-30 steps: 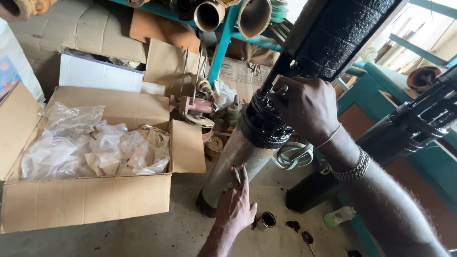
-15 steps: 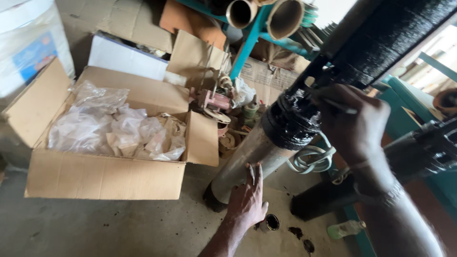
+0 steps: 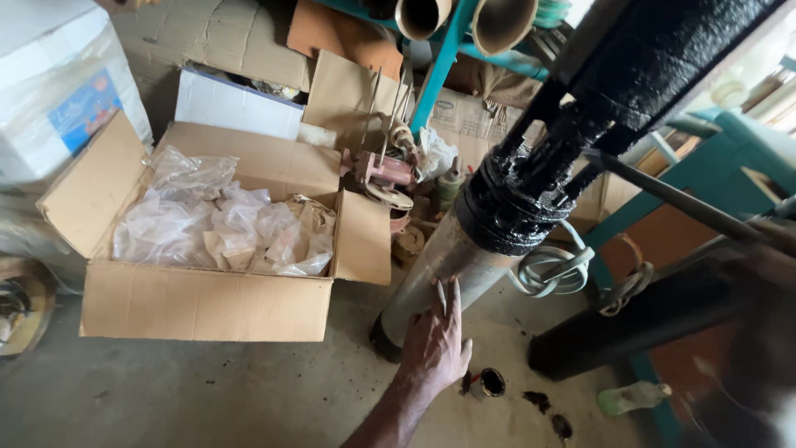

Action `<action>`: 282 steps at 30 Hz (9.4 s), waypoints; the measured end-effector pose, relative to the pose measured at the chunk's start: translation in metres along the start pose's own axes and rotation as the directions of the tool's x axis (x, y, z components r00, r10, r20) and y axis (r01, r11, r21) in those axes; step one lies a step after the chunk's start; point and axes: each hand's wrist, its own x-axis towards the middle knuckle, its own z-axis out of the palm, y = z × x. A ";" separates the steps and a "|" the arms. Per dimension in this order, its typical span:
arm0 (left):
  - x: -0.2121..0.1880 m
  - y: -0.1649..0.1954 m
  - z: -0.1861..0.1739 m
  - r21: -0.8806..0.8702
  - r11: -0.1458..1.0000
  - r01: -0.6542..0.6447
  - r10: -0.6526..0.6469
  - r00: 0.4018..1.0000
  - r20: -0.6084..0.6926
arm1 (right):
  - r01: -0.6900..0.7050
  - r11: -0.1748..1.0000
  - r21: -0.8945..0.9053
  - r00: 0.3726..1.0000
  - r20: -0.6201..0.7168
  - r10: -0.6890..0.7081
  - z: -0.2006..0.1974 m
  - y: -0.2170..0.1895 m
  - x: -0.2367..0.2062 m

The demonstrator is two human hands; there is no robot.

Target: The person sits on the floor and applies black paint to a submersible pump assembly using a brush, dipping the brush into a small paint tin on the floor and rotating the pump to coat different sides of its upper housing.

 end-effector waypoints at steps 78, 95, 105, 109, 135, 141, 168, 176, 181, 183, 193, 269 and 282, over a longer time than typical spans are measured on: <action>0.087 -0.026 0.059 -0.263 0.911 -0.317 0.103 0.794 -0.599 | -0.876 0.433 0.211 0.477 0.254 0.842 0.160 0.152 -0.326; 0.070 -0.034 0.064 -0.226 0.908 -0.352 0.201 0.840 -0.504 | -0.753 0.590 -0.291 0.388 0.527 0.756 0.132 0.116 -0.400; 0.071 -0.033 0.065 -0.288 0.903 -0.317 0.150 0.864 -0.481 | -0.803 0.519 -0.294 0.333 0.501 0.799 0.130 0.109 -0.410; 0.072 -0.036 0.068 -0.284 0.900 -0.331 0.160 0.856 -0.492 | -0.813 0.517 -0.267 0.333 0.515 0.790 0.128 0.110 -0.411; 0.073 -0.032 0.064 -0.322 0.895 -0.307 0.119 0.862 -0.492 | -0.315 -0.663 0.679 -0.574 0.419 0.703 0.058 0.085 -0.452; 0.076 -0.038 0.071 -0.290 0.908 -0.303 0.112 0.841 -0.529 | 0.177 -0.714 0.677 -0.089 0.734 0.673 0.068 0.088 -0.447; 0.071 -0.021 0.038 -0.254 0.963 -0.084 -0.039 0.894 -0.445 | -0.027 0.994 0.105 0.976 0.219 0.003 0.044 -0.008 0.062; 0.069 -0.019 0.036 -0.267 0.963 -0.030 -0.081 0.914 -0.398 | -0.087 0.988 0.125 0.981 0.181 0.064 0.076 -0.010 0.069; 0.066 -0.020 0.032 -0.276 0.961 -0.027 -0.083 0.922 -0.377 | -0.144 0.985 0.096 0.987 0.087 0.136 0.065 -0.014 0.060; 0.063 -0.018 0.029 -0.305 0.952 0.006 -0.114 0.934 -0.338 | -0.131 0.989 0.068 0.982 0.149 0.120 0.070 -0.017 0.066; 0.064 -0.015 0.027 -0.328 0.938 0.116 -0.200 0.951 -0.235 | -0.112 0.993 -0.031 0.992 0.046 0.113 0.064 -0.028 0.066; 0.073 -0.062 0.070 -0.154 0.957 -0.245 0.139 0.857 -0.496 | -0.368 0.522 0.769 0.740 -0.097 0.665 0.034 0.074 -0.040; 0.073 -0.051 0.064 -0.245 0.948 -0.203 0.069 0.882 -0.466 | -0.446 0.575 0.686 0.865 0.164 0.475 0.068 0.110 0.007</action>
